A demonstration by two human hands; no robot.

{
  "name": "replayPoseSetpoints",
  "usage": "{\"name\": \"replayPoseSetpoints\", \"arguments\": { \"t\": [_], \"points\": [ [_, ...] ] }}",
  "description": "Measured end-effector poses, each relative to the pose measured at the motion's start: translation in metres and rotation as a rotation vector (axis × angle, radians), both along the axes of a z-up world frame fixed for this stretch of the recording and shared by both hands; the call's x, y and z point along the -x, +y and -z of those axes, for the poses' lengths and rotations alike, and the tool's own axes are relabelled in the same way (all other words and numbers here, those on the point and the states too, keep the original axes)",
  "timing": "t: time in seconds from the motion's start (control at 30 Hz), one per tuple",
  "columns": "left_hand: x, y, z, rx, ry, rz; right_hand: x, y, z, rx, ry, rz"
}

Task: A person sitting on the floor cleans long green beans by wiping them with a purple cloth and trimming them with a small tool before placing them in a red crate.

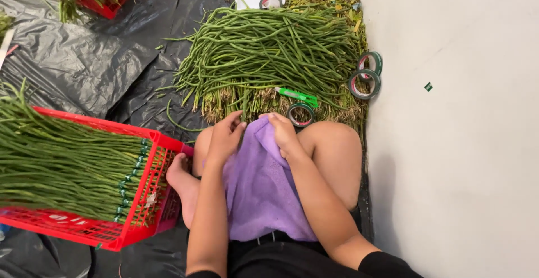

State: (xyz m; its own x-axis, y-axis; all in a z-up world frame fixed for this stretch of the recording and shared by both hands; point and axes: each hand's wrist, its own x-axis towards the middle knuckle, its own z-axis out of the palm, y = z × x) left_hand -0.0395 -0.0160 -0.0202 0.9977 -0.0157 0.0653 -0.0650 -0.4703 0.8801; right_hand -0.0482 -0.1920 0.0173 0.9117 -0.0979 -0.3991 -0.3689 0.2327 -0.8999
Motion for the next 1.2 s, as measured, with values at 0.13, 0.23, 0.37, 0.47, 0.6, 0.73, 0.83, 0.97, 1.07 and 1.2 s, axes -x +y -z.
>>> {"name": "replayPoseSetpoints", "arguments": {
  "t": [0.13, 0.23, 0.37, 0.47, 0.6, 0.73, 0.83, 0.97, 1.07, 1.2],
  "points": [
    [0.019, -0.025, -0.029, -0.032, -0.06, -0.04, -0.006, -0.015, -0.008, 0.049, -0.093, -0.091],
    [0.002, -0.039, -0.024, -0.218, -0.171, 0.024, -0.006, -0.023, 0.004, 0.1, -0.201, -0.098],
    [-0.005, -0.052, -0.006, -0.12, -0.382, 0.027, -0.002, -0.024, 0.022, 0.125, -0.096, -0.094],
    [-0.001, -0.045, 0.016, 0.033, -0.424, -0.026, -0.009, -0.014, 0.052, 0.212, -0.073, -0.139],
    [-0.001, -0.028, 0.01, 0.177, -0.409, -0.087, -0.016, -0.001, 0.063, 0.377, -0.083, -0.217],
    [0.004, -0.009, 0.024, 0.236, -0.352, -0.082, 0.001, 0.013, 0.062, 0.428, -0.024, -0.15],
    [0.01, -0.011, 0.032, 0.24, -0.299, -0.127, 0.003, 0.0, 0.088, 0.424, -0.011, -0.058],
    [-0.002, -0.028, 0.048, 0.203, -0.307, -0.111, 0.01, -0.016, 0.104, 0.399, -0.009, 0.02],
    [0.0, -0.048, 0.055, 0.171, -0.382, -0.067, 0.015, -0.035, 0.117, 0.407, -0.149, -0.021],
    [0.005, -0.057, 0.043, 0.221, -0.393, -0.021, 0.009, -0.04, 0.113, 0.484, -0.391, -0.198]
  ]
}}
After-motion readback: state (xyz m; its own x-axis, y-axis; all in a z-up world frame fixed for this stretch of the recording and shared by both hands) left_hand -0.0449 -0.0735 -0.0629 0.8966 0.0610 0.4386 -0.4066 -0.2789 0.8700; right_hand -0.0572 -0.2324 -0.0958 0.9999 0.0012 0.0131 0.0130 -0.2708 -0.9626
